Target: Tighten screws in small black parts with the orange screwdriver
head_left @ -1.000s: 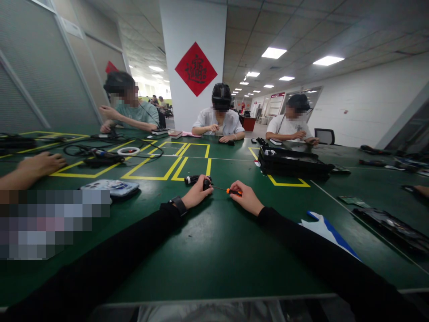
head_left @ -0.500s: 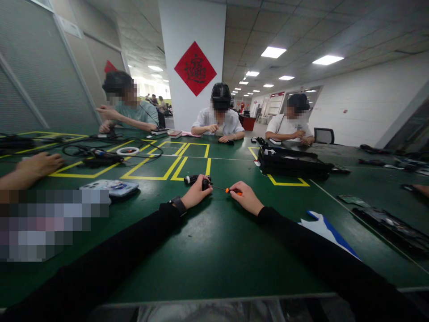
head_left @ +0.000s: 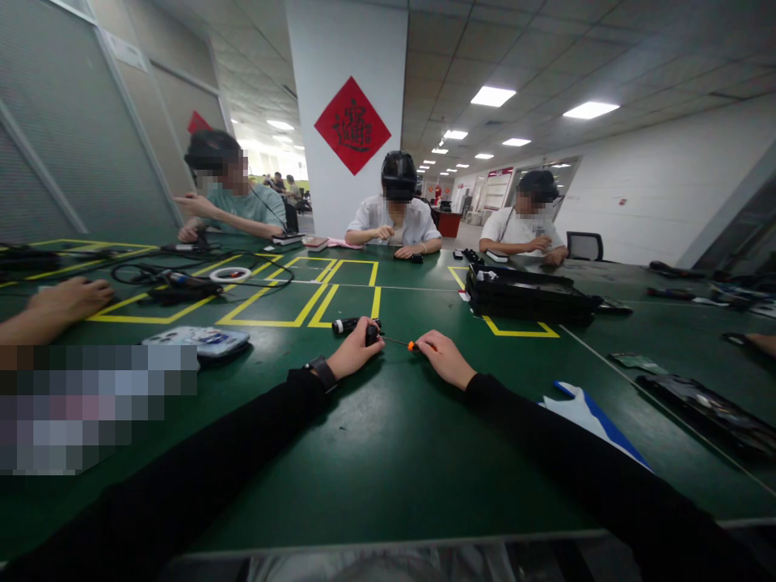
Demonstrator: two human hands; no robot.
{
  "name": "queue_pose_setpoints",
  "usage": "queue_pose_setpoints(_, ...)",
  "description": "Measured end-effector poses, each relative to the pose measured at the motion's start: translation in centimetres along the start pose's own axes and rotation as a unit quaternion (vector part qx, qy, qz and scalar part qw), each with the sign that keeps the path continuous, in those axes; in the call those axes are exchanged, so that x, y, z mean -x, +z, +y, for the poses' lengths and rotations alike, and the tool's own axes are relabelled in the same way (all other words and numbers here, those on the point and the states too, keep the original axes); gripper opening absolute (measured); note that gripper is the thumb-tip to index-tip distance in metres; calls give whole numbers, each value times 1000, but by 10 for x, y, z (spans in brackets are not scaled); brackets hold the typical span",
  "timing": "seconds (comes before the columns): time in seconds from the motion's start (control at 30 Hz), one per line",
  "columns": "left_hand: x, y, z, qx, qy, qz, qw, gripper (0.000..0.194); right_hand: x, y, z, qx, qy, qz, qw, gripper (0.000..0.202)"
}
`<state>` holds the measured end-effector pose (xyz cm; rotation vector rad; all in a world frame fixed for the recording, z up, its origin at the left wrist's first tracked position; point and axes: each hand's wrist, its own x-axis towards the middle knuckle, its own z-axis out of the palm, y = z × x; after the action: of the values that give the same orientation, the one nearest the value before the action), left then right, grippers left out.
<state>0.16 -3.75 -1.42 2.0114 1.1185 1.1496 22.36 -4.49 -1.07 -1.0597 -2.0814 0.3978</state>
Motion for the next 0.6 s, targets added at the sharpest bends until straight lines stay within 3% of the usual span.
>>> queue_pose_setpoints(0.17,0,-1,-1,2,-7,2,1000,27,1,0,1,9,-22,11,1000,11)
queue_pose_setpoints(0.4,-1,-1,-5,-4,13,1,1000,29,1,0,-1,-9,3,5,1000,14)
queue_pose_setpoints(0.6,-2,0,-5,-3,13,-3,1000,29,0,1,0,24,-24,14,999,15)
